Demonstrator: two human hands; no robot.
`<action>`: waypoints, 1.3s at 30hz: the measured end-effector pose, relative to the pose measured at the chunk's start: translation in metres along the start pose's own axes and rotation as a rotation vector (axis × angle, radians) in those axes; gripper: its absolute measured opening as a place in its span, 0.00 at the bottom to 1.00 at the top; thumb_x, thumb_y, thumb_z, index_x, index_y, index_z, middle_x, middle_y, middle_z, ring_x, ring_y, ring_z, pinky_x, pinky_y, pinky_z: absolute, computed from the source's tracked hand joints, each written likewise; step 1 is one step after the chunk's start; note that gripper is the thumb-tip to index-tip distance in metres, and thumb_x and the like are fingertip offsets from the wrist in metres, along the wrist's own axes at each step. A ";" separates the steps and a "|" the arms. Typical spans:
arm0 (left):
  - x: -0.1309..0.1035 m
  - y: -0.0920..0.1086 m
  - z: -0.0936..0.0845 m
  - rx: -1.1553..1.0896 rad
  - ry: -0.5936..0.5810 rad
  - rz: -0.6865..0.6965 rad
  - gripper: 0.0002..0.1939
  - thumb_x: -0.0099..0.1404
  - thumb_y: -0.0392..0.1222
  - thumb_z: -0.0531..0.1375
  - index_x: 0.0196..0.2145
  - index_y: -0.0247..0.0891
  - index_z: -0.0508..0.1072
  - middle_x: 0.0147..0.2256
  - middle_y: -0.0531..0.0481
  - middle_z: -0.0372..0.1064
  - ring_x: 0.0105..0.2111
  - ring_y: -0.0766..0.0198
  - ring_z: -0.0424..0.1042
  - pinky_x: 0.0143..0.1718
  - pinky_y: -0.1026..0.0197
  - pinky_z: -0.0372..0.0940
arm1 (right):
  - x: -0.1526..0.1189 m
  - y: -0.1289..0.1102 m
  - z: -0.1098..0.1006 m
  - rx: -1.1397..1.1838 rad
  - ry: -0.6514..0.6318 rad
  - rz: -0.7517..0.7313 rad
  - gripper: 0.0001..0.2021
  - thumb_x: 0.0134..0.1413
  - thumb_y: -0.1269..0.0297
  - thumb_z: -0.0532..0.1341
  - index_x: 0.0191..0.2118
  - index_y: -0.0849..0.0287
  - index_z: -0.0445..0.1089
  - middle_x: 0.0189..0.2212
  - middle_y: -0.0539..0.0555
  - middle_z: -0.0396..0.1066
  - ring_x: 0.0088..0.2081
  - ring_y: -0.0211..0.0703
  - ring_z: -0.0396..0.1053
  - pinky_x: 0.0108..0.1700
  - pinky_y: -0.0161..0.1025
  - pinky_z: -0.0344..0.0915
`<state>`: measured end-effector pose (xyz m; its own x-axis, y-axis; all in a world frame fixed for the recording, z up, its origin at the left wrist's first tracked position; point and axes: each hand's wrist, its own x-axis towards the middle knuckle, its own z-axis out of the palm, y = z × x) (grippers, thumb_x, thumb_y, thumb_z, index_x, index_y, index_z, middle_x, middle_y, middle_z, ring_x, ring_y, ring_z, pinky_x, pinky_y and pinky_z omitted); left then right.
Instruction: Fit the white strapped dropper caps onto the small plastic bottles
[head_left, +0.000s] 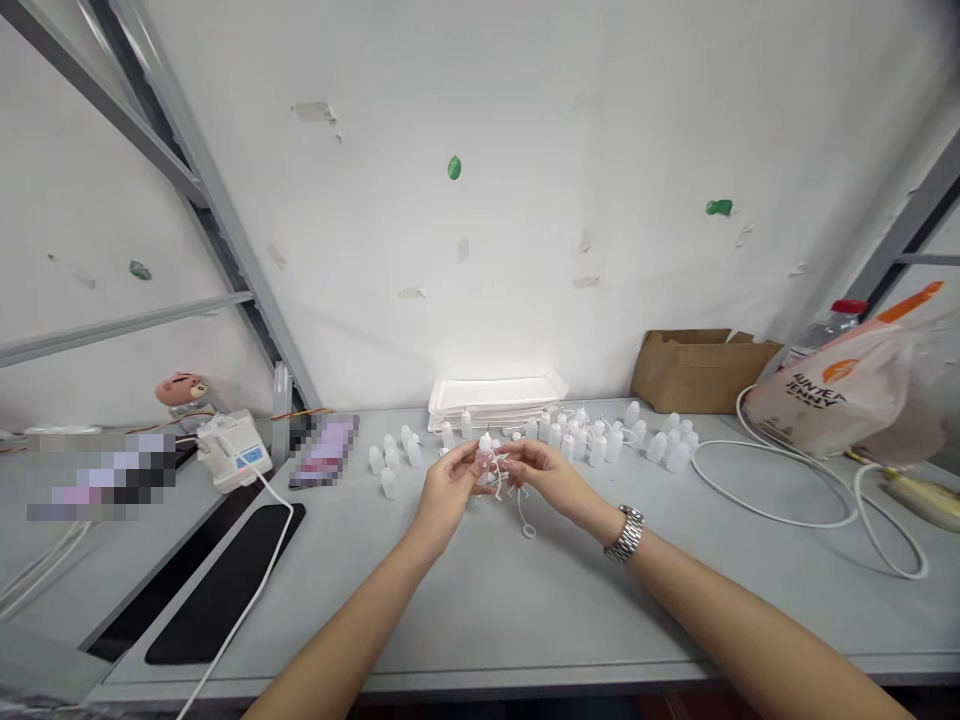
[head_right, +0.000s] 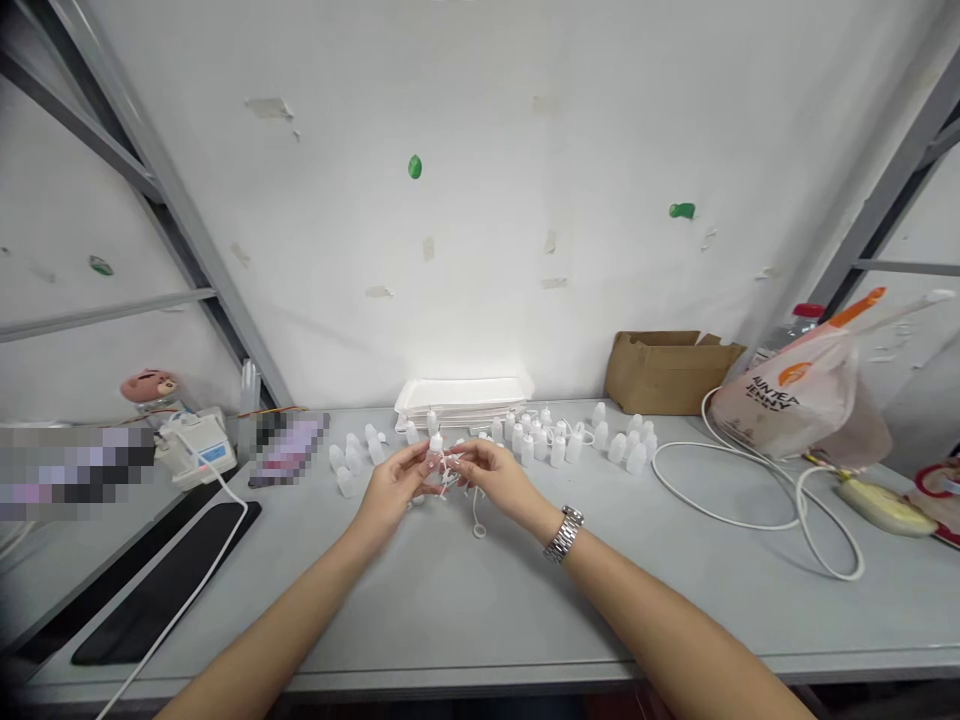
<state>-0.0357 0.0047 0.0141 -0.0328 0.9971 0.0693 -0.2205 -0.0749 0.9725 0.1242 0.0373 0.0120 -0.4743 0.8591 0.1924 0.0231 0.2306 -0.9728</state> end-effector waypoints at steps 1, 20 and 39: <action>0.000 0.000 -0.001 -0.003 -0.001 -0.006 0.21 0.51 0.45 0.64 0.43 0.34 0.70 0.39 0.45 0.71 0.38 0.58 0.70 0.30 0.60 0.70 | -0.001 0.000 0.000 0.002 0.007 -0.045 0.16 0.50 0.56 0.59 0.44 0.57 0.65 0.31 0.52 0.68 0.30 0.38 0.68 0.34 0.39 0.65; 0.000 -0.003 0.002 0.061 -0.012 -0.049 0.22 0.49 0.44 0.65 0.42 0.33 0.70 0.41 0.42 0.71 0.40 0.55 0.70 0.28 0.60 0.70 | -0.007 -0.007 0.002 0.051 0.300 -0.213 0.09 0.47 0.58 0.61 0.33 0.56 0.74 0.31 0.53 0.70 0.27 0.36 0.67 0.33 0.39 0.68; -0.001 -0.004 0.002 0.073 -0.026 -0.046 0.22 0.49 0.44 0.65 0.42 0.32 0.70 0.39 0.43 0.71 0.38 0.57 0.69 0.27 0.61 0.70 | -0.003 -0.010 -0.001 0.345 0.313 -0.090 0.11 0.42 0.55 0.64 0.27 0.59 0.72 0.21 0.50 0.68 0.23 0.35 0.64 0.30 0.37 0.63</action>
<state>-0.0333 0.0036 0.0109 0.0010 0.9996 0.0294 -0.1497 -0.0290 0.9883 0.1266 0.0324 0.0214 -0.1722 0.9513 0.2557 -0.3245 0.1903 -0.9265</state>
